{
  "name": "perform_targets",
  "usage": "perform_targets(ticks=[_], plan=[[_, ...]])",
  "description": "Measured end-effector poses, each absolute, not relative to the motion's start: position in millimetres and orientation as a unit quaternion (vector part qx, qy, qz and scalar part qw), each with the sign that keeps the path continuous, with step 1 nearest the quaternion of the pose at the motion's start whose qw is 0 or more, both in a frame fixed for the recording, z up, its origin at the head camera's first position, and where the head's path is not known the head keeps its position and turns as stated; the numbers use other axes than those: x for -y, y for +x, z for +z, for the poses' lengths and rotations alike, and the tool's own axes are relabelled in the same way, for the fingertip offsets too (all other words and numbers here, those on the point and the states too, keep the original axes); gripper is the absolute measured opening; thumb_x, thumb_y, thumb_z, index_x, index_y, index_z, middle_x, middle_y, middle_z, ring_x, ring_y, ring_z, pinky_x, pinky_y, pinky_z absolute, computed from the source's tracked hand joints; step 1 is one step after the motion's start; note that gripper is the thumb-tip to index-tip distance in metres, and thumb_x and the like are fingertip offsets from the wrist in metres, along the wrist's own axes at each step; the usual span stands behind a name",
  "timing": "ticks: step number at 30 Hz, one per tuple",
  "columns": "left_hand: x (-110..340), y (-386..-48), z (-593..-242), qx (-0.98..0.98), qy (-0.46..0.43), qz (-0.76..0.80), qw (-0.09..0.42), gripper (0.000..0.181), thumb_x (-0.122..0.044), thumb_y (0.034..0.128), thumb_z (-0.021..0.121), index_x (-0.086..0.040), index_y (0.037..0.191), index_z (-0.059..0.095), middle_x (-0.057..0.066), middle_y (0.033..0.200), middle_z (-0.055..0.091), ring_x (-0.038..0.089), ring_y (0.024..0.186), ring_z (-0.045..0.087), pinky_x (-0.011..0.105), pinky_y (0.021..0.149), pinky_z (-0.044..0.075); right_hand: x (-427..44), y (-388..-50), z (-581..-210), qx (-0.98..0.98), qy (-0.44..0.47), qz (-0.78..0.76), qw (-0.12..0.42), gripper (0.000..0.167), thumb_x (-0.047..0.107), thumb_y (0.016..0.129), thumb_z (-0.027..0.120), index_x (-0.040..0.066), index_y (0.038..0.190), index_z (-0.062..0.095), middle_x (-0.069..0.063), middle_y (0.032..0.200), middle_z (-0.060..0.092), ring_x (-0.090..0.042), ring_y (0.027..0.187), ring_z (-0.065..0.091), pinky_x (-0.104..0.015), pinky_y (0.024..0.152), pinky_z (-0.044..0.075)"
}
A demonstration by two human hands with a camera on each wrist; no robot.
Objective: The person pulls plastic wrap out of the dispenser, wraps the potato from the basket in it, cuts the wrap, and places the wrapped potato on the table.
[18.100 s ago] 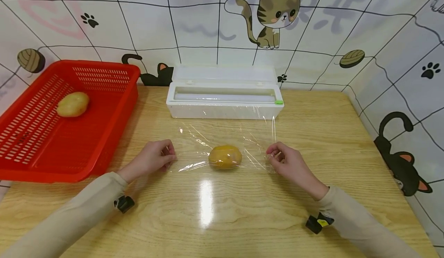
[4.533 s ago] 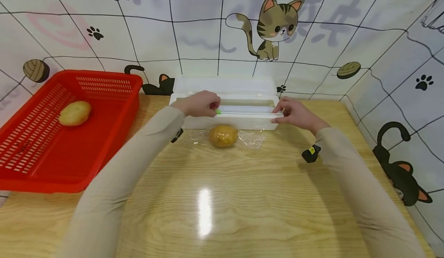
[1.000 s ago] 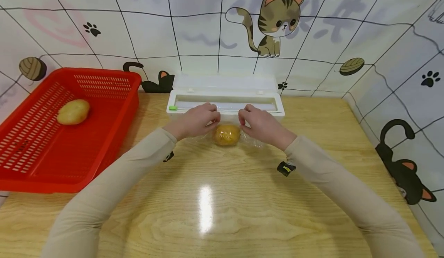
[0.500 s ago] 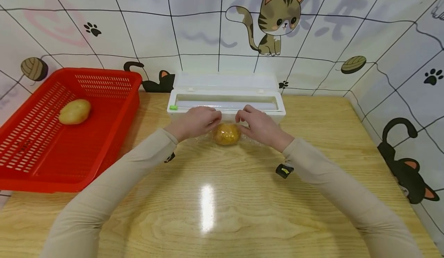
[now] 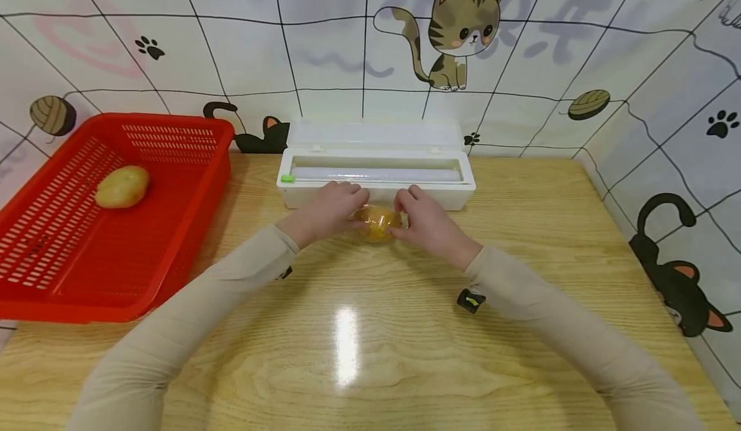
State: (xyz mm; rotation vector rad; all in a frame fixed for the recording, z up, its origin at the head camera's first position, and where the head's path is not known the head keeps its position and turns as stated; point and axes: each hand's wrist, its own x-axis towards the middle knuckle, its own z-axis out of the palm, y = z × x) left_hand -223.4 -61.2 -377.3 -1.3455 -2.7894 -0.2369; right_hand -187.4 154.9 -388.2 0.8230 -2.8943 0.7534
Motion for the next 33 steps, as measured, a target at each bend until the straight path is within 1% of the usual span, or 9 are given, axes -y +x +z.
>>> perform_targets(ticks=[7,14,17,21,25,27,28,30,33], plan=[[57.6,-218.5,-383.6,0.895,-0.444,-0.022,0.043,0.032,-0.030,0.0846,0.074,-0.007,0.100,0.057,0.004,0.092,0.060,0.021,0.086,0.062,0.039,0.078,0.047,-150.7,-182.8,-395.6,0.937,0.273,0.213,0.049,0.032,0.012,0.081,0.079,0.003,0.094,0.052,-0.008,0.089,0.050,-0.020,0.070,0.048,-0.032,0.062,0.044],[60.0,-218.2,-388.7,0.873,-0.474,0.010,0.116,0.027,-0.029,0.0845,0.073,-0.009,0.095,0.059,0.002,0.087,0.058,0.019,0.080,0.062,0.036,0.079,0.045,-147.9,-183.6,-397.3,0.945,0.277,0.153,0.080,0.024,0.020,0.082,0.079,0.009,0.084,0.057,-0.002,0.082,0.057,-0.016,0.066,0.054,-0.030,0.056,0.045],[60.6,-214.9,-386.9,0.858,-0.488,0.064,0.147,0.018,-0.022,0.0853,0.072,-0.010,0.096,0.064,0.003,0.089,0.060,0.020,0.081,0.062,0.036,0.082,0.044,-146.6,-183.2,-397.6,0.949,0.278,0.114,0.100,0.022,0.024,0.083,0.078,0.011,0.079,0.060,0.001,0.075,0.056,-0.014,0.061,0.054,-0.030,0.051,0.044],[60.4,-205.2,-385.2,0.833,-0.495,0.157,0.188,0.012,-0.007,0.0854,0.072,-0.010,0.096,0.069,0.005,0.091,0.063,0.022,0.083,0.063,0.035,0.088,0.044,-145.7,-180.1,-399.0,0.943,0.291,0.062,0.145,0.023,0.027,0.082,0.078,0.011,0.076,0.063,0.002,0.064,0.053,-0.014,0.049,0.047,-0.029,0.042,0.036],[60.3,-192.4,-390.6,0.831,-0.480,0.191,0.208,0.008,-0.001,0.0864,0.069,-0.005,0.093,0.071,0.009,0.094,0.067,0.024,0.089,0.065,0.037,0.092,0.044,-147.7,-173.5,-402.4,0.931,0.311,0.048,0.186,0.020,0.023,0.081,0.079,0.009,0.077,0.065,0.000,0.059,0.056,-0.015,0.046,0.043,-0.029,0.040,0.034],[61.4,-185.2,-395.1,0.837,-0.467,0.191,0.212,0.011,0.000,0.0881,0.066,-0.002,0.097,0.072,0.014,0.102,0.068,0.026,0.097,0.064,0.038,0.095,0.043,-150.6,-168.3,-404.4,0.930,0.313,0.056,0.185,0.016,0.019,0.081,0.078,0.009,0.083,0.067,0.000,0.059,0.056,-0.015,0.046,0.044,-0.030,0.039,0.034],[62.5,-181.4,-397.7,0.841,-0.459,0.194,0.213,0.014,-0.001,0.0899,0.064,0.000,0.101,0.072,0.016,0.107,0.067,0.027,0.102,0.063,0.038,0.096,0.043,-152.3,-165.1,-405.0,0.932,0.311,0.062,0.178,0.015,0.017,0.081,0.078,0.008,0.089,0.069,0.001,0.059,0.055,-0.015,0.045,0.044,-0.029,0.039,0.034],[65.8,-173.6,-403.6,0.850,-0.442,0.198,0.208,0.022,-0.002,0.0936,0.059,0.003,0.113,0.068,0.020,0.121,0.062,0.029,0.113,0.059,0.040,0.099,0.041,-156.4,-159.0,-406.7,0.937,0.306,0.080,0.149,0.025,0.016,0.083,0.075,0.006,0.105,0.069,0.003,0.055,0.050,-0.013,0.044,0.042,-0.028,0.037,0.034],[72.7,-162.7,-412.0,0.868,-0.423,0.204,0.163,0.037,-0.006,0.0989,0.050,0.007,0.133,0.051,0.023,0.141,0.045,0.031,0.129,0.045,0.045,0.104,0.036,-164.1,-151.7,-409.2,0.945,0.288,0.133,0.079,0.047,0.016,0.086,0.071,0.004,0.129,0.060,0.007,0.049,0.039,-0.007,0.041,0.038,-0.025,0.037,0.032]])
